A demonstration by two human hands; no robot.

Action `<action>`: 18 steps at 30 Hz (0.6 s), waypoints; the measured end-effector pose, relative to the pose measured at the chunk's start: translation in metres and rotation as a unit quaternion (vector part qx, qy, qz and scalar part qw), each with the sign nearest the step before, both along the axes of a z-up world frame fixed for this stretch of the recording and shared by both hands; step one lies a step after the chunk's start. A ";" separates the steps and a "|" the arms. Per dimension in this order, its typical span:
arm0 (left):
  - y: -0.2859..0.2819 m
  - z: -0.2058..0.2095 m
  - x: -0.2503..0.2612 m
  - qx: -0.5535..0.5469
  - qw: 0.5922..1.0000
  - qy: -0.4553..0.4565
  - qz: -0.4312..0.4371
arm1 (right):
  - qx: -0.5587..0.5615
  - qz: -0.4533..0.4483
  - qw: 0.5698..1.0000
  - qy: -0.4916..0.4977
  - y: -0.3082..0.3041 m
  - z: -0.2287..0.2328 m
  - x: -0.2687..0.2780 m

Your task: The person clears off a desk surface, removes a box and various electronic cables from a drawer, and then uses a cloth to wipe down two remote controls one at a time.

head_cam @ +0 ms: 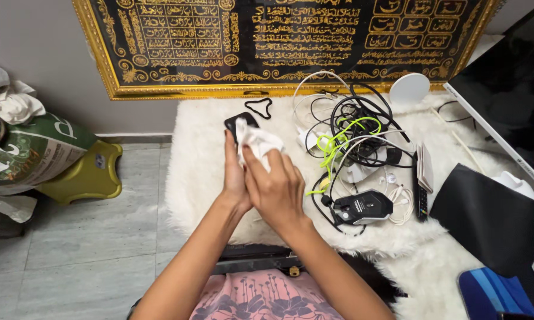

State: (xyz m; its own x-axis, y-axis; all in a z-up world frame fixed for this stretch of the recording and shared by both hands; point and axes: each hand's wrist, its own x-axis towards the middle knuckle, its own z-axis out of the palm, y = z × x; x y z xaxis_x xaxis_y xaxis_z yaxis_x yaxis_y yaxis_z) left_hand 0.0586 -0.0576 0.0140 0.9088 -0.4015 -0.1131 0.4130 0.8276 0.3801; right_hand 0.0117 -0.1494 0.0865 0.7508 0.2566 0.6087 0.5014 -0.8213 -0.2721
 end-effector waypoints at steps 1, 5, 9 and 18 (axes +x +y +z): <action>-0.001 -0.001 0.000 0.001 1.000 -0.002 0.000 | 0.001 0.000 1.000 -0.002 0.000 0.000 0.004; -0.021 0.012 -0.013 0.094 0.994 0.027 0.047 | 0.004 -0.021 0.999 -0.031 -0.002 0.008 0.034; -0.020 0.022 -0.005 0.107 0.991 0.041 0.070 | 0.001 -0.036 0.998 -0.043 0.002 0.013 0.048; 0.014 0.005 0.038 0.071 0.978 0.069 0.183 | 0.081 -0.064 0.995 0.009 -0.026 -0.038 0.015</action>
State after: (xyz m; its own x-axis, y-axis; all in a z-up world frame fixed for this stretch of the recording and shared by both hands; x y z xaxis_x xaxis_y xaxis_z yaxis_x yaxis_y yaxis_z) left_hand 0.0970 -0.0439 0.0186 0.9609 -0.0224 -0.2761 0.1537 0.8723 0.4643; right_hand 0.0269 -0.1751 0.0488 0.7823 0.0588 0.6201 0.3899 -0.8225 -0.4141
